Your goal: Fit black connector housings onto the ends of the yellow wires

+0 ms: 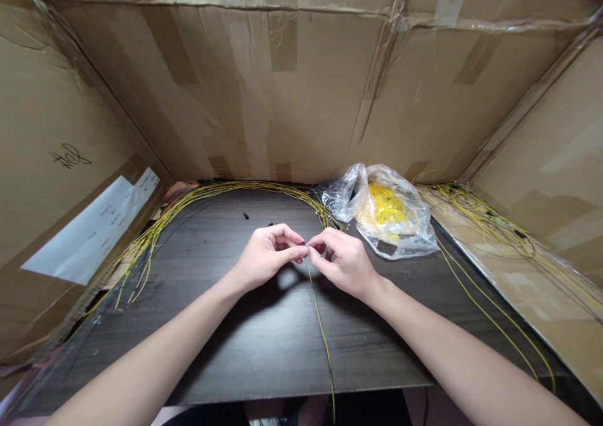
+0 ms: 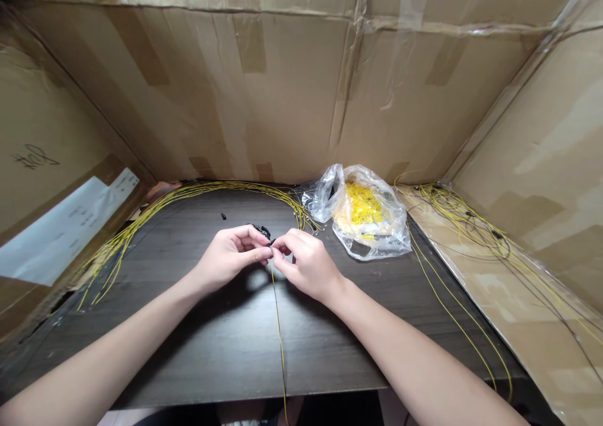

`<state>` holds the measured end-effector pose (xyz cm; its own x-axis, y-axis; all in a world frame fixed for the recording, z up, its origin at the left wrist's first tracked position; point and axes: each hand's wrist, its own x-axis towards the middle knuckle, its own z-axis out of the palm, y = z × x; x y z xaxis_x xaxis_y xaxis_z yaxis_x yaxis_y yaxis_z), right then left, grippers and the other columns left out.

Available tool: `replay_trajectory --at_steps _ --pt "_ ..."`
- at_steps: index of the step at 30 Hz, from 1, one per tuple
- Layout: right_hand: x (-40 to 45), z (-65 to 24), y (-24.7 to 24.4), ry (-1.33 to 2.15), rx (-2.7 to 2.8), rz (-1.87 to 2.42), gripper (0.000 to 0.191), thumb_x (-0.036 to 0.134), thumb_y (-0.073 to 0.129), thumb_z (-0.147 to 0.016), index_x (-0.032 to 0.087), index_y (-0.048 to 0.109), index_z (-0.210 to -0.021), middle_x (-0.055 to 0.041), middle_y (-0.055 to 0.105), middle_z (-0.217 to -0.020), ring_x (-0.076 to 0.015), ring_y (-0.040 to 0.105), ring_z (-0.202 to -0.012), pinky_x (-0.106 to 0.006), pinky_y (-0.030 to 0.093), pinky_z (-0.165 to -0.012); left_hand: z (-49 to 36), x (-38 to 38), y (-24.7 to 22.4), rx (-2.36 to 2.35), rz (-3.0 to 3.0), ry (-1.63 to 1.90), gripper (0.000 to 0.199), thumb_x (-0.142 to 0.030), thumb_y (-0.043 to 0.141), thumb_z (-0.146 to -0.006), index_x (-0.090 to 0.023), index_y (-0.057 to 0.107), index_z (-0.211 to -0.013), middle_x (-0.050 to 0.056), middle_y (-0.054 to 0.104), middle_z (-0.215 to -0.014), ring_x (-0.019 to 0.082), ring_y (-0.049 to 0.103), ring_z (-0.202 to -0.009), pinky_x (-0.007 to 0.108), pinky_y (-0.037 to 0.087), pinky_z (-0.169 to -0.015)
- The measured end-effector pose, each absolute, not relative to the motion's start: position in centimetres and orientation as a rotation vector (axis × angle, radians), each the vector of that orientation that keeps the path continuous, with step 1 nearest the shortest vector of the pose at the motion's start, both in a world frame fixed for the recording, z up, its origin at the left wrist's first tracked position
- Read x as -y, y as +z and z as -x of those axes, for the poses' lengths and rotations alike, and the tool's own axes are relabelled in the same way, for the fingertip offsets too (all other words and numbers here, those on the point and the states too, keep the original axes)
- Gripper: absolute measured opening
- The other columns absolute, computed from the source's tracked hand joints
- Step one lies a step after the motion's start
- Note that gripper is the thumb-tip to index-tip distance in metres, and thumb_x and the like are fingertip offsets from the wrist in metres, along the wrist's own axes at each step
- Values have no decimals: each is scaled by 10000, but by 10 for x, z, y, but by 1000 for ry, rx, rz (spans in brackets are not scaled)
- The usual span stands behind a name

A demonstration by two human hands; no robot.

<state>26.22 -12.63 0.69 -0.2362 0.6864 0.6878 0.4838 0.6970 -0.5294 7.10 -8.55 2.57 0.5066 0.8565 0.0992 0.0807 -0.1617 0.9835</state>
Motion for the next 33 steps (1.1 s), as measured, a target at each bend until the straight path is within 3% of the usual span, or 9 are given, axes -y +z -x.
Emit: replay_trajectory --at_steps 10,16,22,33 --pt "128 -257 11 343 1799 989 55 189 582 -869 166 620 -838 -22 616 -763 -118 564 -678 -230 452 -580 -73 86 25 -762 -1475 865 262 -296 793 -737 -126 633 -857 37 694 -735 150 663 -676 281 541 -687" --pt "131 -249 11 752 1685 1119 150 272 597 -866 164 618 -763 -7 640 -703 -104 573 -608 -208 463 -548 -71 82 21 -766 -1356 1003 257 -235 827 -691 -130 657 -853 26 690 -811 129 655 -758 252 534 -746" --pt "130 -247 7 1177 1519 1061 251 388 604 -860 150 631 -786 -2 622 -693 -64 504 -419 -188 425 -383 -72 84 21 -763 -1347 1028 277 -235 828 -686 -136 688 -904 37 705 -811 138 659 -735 264 539 -730" --pt "129 -245 8 1213 1439 1013 254 375 637 -843 139 625 -749 -5 624 -649 -82 551 -475 -206 458 -465 -74 83 18 -811 -1359 1039 260 -250 845 -657 -127 727 -853 56 734 -778 151 667 -675 283 541 -703"
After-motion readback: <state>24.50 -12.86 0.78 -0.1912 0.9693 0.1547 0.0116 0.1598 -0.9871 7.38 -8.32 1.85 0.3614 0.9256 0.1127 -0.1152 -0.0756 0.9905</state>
